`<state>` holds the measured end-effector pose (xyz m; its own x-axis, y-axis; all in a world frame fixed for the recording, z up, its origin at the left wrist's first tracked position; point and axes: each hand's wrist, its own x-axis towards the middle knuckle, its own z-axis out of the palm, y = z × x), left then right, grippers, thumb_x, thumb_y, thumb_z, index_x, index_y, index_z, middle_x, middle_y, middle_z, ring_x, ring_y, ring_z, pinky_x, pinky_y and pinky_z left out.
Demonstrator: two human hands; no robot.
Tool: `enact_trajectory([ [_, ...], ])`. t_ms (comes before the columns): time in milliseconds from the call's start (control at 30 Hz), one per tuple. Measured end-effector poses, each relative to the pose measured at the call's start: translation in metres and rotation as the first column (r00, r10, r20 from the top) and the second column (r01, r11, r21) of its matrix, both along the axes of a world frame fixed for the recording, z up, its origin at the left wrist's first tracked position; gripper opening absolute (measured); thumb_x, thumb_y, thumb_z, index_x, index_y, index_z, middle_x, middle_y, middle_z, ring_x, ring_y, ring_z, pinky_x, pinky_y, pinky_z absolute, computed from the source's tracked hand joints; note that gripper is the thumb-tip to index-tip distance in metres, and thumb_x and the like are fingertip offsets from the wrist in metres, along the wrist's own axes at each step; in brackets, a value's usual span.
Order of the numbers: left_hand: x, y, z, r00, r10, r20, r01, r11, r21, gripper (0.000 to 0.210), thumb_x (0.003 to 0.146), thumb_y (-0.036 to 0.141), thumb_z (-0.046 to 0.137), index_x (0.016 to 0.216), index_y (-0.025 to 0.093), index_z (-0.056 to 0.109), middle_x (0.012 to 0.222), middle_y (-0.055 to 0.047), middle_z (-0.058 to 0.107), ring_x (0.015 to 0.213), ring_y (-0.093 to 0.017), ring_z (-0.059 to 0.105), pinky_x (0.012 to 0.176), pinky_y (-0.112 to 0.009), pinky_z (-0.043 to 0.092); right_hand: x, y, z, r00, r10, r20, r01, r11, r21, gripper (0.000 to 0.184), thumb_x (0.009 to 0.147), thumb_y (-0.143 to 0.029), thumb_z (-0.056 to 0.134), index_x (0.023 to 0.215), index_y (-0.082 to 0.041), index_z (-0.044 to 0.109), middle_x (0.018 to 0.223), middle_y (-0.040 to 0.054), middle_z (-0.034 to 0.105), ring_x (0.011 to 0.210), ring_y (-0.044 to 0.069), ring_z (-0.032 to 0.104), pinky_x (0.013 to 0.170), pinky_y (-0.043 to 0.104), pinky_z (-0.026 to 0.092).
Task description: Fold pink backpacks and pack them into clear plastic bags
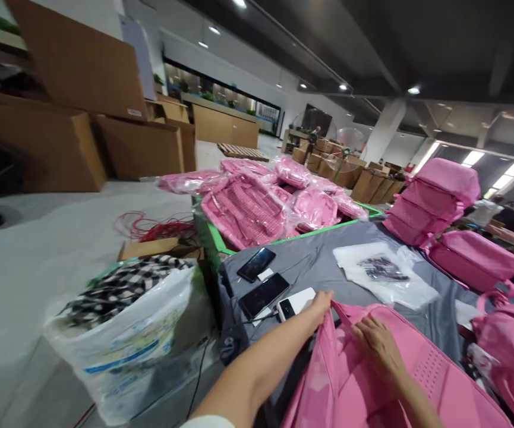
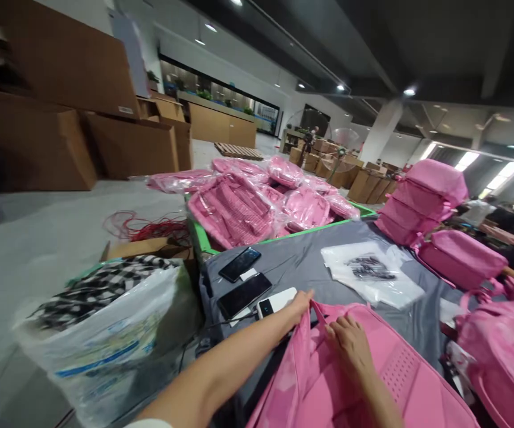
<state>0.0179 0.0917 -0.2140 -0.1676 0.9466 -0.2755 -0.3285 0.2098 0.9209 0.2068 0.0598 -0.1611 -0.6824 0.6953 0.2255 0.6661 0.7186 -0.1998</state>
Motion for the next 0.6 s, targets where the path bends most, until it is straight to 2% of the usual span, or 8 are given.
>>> enact_trajectory([
  [100,-0.01,-0.012,0.027,0.991,-0.111,0.071,0.104,0.991,0.087,0.046,0.091,0.059,0.066,0.089,0.012,0.068,0.083,-0.007,0.071,0.073,-0.019,0.068,0.072,-0.035,0.057,-0.011,0.001,0.015,0.957,-0.225,-0.182,0.186,0.96,-0.208,0.038,0.103,-0.041,0.034,0.112,-0.023,0.066,0.071,0.0017,0.065,0.069,0.021,0.062,0.067,0.033,0.045],
  [133,-0.014,-0.016,0.039,0.984,-0.154,0.087,0.141,0.98,0.139,0.049,0.086,0.062,0.07,0.085,0.013,0.069,0.079,-0.008,0.072,0.071,-0.02,0.068,0.071,-0.034,0.056,-0.017,0.003,0.021,0.929,-0.274,-0.249,0.221,0.95,-0.221,0.036,0.101,-0.038,0.039,0.123,-0.022,0.063,0.073,0.0013,0.065,0.068,0.021,0.062,0.067,0.032,0.046],
  [200,-0.021,-0.025,0.068,0.966,-0.239,0.096,0.209,0.946,0.248,0.051,0.078,0.063,0.078,0.085,0.013,0.071,0.08,-0.009,0.073,0.075,-0.021,0.069,0.073,-0.033,0.055,-0.029,0.009,0.032,0.895,-0.256,-0.367,0.22,0.966,-0.135,0.041,0.09,-0.031,0.056,0.129,-0.021,0.061,0.094,0.0064,0.069,0.083,0.021,0.066,0.073,0.032,0.05],
  [267,-0.026,-0.037,0.097,0.943,-0.322,0.085,0.277,0.899,0.34,0.051,0.071,0.059,0.084,0.093,0.014,0.073,0.087,-0.008,0.075,0.081,-0.021,0.069,0.078,-0.031,0.054,-0.038,0.015,0.045,0.886,-0.2,-0.418,0.201,0.979,-0.042,0.037,0.082,-0.024,0.064,0.119,-0.021,0.067,0.115,0.0108,0.068,0.101,0.023,0.065,0.08,0.032,0.051],
  [300,-0.028,-0.044,0.11,0.933,-0.354,0.061,0.307,0.873,0.379,0.051,0.069,0.056,0.087,0.096,0.014,0.074,0.09,-0.007,0.075,0.084,-0.02,0.068,0.08,-0.03,0.053,-0.04,0.016,0.052,0.884,-0.195,-0.425,0.207,0.978,-0.018,0.03,0.082,-0.023,0.064,0.111,-0.021,0.069,0.116,0.0109,0.068,0.103,0.022,0.064,0.082,0.031,0.051],
  [400,-0.03,-0.065,0.14,0.946,-0.31,-0.097,0.316,0.812,0.49,0.051,0.064,0.054,0.09,0.094,0.016,0.076,0.093,-0.005,0.074,0.088,-0.019,0.065,0.083,-0.028,0.05,-0.033,0.009,0.07,0.865,-0.267,-0.424,0.303,0.953,0.019,0.01,0.086,-0.024,0.063,0.092,-0.02,0.07,0.097,0.0069,0.072,0.09,0.021,0.065,0.086,0.032,0.048],
  [500,-0.028,-0.074,0.154,0.961,-0.222,-0.167,0.277,0.78,0.56,0.055,0.06,0.061,0.089,0.088,0.017,0.075,0.088,-0.003,0.073,0.085,-0.018,0.063,0.081,-0.027,0.049,-0.015,-0.026,0.075,0.876,-0.319,-0.361,0.355,0.934,0.038,0.008,0.079,-0.023,0.074,0.079,-0.021,0.066,0.08,0.0012,0.071,0.079,0.019,0.064,0.091,0.033,0.044],
  [600,-0.015,-0.065,0.157,0.944,-0.301,-0.133,0.325,0.791,0.518,0.063,0.058,0.069,0.086,0.09,0.017,0.071,0.079,-0.003,0.072,0.076,-0.018,0.064,0.075,-0.028,0.05,-0.004,-0.09,0.058,0.907,-0.331,-0.26,0.347,0.938,0.017,0.016,0.069,-0.016,0.078,0.074,-0.022,0.064,0.07,-0.0032,0.07,0.069,0.016,0.064,0.088,0.03,0.044],
])
